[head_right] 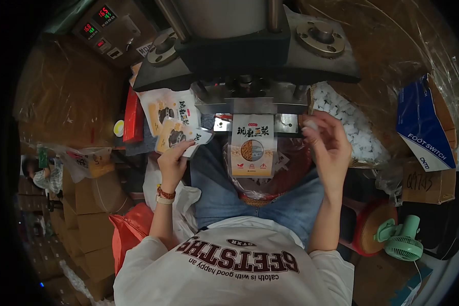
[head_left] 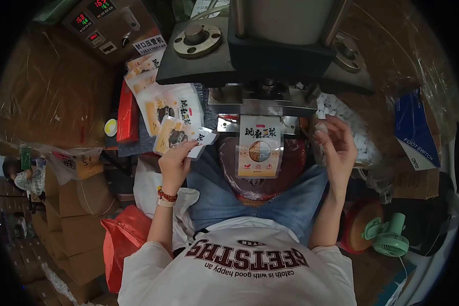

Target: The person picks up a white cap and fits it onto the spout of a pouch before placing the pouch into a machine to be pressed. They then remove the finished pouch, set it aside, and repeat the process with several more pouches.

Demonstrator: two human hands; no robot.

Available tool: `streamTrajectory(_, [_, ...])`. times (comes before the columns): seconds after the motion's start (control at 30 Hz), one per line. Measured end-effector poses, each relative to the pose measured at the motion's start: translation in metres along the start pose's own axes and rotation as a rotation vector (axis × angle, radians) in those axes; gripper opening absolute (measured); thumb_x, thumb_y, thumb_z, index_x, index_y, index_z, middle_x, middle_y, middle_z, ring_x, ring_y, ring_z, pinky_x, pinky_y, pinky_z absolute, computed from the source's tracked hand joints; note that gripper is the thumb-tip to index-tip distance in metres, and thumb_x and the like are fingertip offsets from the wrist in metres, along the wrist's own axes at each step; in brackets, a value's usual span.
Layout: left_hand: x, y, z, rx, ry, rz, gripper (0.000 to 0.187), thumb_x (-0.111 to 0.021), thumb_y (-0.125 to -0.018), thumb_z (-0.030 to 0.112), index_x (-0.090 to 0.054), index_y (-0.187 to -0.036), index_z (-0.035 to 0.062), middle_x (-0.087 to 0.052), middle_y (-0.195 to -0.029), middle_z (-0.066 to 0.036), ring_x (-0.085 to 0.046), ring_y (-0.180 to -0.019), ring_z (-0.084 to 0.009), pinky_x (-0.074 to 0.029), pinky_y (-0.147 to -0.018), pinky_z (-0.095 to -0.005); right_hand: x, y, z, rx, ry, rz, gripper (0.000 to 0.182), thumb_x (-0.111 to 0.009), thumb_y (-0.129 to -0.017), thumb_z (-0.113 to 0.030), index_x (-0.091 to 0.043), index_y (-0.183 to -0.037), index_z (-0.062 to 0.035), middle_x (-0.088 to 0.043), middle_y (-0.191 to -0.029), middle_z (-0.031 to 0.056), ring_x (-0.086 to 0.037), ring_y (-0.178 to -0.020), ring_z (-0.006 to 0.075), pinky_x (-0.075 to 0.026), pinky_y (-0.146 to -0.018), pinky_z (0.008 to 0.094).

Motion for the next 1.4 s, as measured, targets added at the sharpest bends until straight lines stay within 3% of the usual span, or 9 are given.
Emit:
streamTrajectory(0.07, [0.012, -0.002, 0.011, 0.151, 0.305, 0.133, 0.037, -0.053, -0.067, -0.01, -0.071, -0.096, 0.0045, -0.072, -0.096, -0.008, -0.069, -0.092, -0.026, -0.054, -0.077, -0.0308, -0.032, 0.016, -0.009, -0.011, -0.248, -0.219, 0.033, -0.062, -0.085, 0.008, -0.054, -0.117, 0.0026, -0.067, -0.105, 0.0102, -0.064, -0.094, 0.0142, -0.052, -0.079, 0.0237])
streamTrajectory(0.2, [0.024, -0.014, 0.068, -0.09, 0.47, 0.229, 0.04, -0.054, -0.062, -0.011, -0.071, -0.095, 0.0056, -0.071, -0.098, -0.006, -0.068, -0.095, -0.0235, -0.054, -0.079, -0.031, -0.089, 0.04, 0.009, -0.129, -0.335, -0.445, 0.03, -0.068, -0.081, 0.005, -0.06, -0.11, 0.0044, -0.067, -0.104, 0.011, -0.066, -0.088, 0.0153, -0.053, -0.073, 0.0238])
streamTrajectory(0.27, [0.03, -0.016, 0.09, -0.161, 0.374, 0.2, 0.041, -0.055, -0.062, -0.01, -0.071, -0.096, 0.0069, -0.071, -0.099, -0.006, -0.068, -0.095, -0.0231, -0.054, -0.078, -0.0314, -0.103, 0.041, -0.006, 0.321, 0.19, -0.534, 0.03, -0.07, -0.079, 0.0, -0.063, -0.108, 0.0033, -0.066, -0.102, 0.0108, -0.067, -0.083, 0.0188, -0.054, -0.068, 0.0265])
streamTrajectory(0.4, [0.036, -0.016, 0.11, -0.311, 0.202, 0.086, 0.043, -0.059, -0.061, -0.006, -0.069, -0.1, 0.0101, -0.071, -0.101, -0.005, -0.068, -0.091, -0.0211, -0.055, -0.074, -0.0317, -0.099, 0.052, -0.041, 0.686, 0.545, -0.692, 0.024, -0.066, -0.079, 0.003, -0.065, -0.103, 0.0017, -0.064, -0.095, 0.0131, -0.064, -0.083, 0.0252, -0.054, -0.073, 0.0317])
streamTrajectory(0.63, [-0.016, -0.014, 0.098, 0.002, 0.625, -0.007, 0.035, -0.059, -0.067, -0.003, -0.071, -0.099, 0.0051, -0.071, -0.096, -0.009, -0.068, -0.083, -0.023, -0.054, -0.068, -0.0311, -0.063, 0.037, -0.029, 0.515, 0.323, -0.388, 0.029, -0.069, -0.078, 0.001, -0.064, -0.106, 0.0017, -0.067, -0.098, 0.0133, -0.066, -0.079, 0.0215, -0.053, -0.072, 0.0282])
streamTrajectory(0.7, [-0.017, -0.015, 0.099, 0.046, 0.648, 0.018, 0.033, -0.059, -0.068, -0.003, -0.071, -0.098, 0.0043, -0.071, -0.095, -0.01, -0.068, -0.083, -0.0234, -0.054, -0.067, -0.0311, -0.047, 0.037, -0.002, -0.133, -0.301, -0.29, 0.028, -0.069, -0.079, 0.002, -0.065, -0.107, 0.0017, -0.068, -0.098, 0.0139, -0.066, -0.08, 0.0196, -0.052, -0.071, 0.0268])
streamTrajectory(0.73, [-0.01, -0.018, 0.104, -0.019, 0.607, 0.068, 0.034, -0.059, -0.068, -0.002, -0.071, -0.099, 0.0048, -0.071, -0.095, -0.009, -0.068, -0.083, -0.0238, -0.054, -0.068, -0.0314, -0.049, 0.037, 0.004, -0.159, -0.278, -0.324, 0.029, -0.068, -0.08, 0.003, -0.065, -0.109, 0.0007, -0.068, -0.099, 0.0127, -0.066, -0.082, 0.0186, -0.052, -0.072, 0.0268])
streamTrajectory(0.93, [0.016, -0.028, 0.126, -0.24, 0.351, 0.054, 0.036, -0.06, -0.069, -0.002, -0.069, -0.103, 0.0069, -0.07, -0.099, -0.008, -0.068, -0.087, -0.0262, -0.055, -0.071, -0.0321, -0.063, 0.037, -0.022, 0.529, 0.426, -0.562, 0.028, -0.066, -0.079, 0.004, -0.066, -0.106, -0.0009, -0.067, -0.1, 0.0118, -0.064, -0.081, 0.0239, -0.052, -0.072, 0.0315])
streamTrajectory(1.4, [-0.001, -0.027, 0.13, -0.203, 0.327, 0.08, 0.034, -0.06, -0.069, -0.001, -0.07, -0.1, 0.007, -0.07, -0.1, -0.007, -0.068, -0.088, -0.0247, -0.055, -0.071, -0.0315, -0.064, 0.043, -0.021, 0.5, 0.671, -0.575, 0.038, -0.064, -0.073, 0.003, -0.06, -0.111, 0.0019, -0.061, -0.1, 0.0123, -0.06, -0.09, 0.0269, -0.052, -0.075, 0.0367])
Point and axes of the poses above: each hand's wrist, its own y-axis away from the middle knuckle, its own x-axis out of the back of the hand, z = x × y, the point moved 6 cm from there along -y, towards the middle knuckle
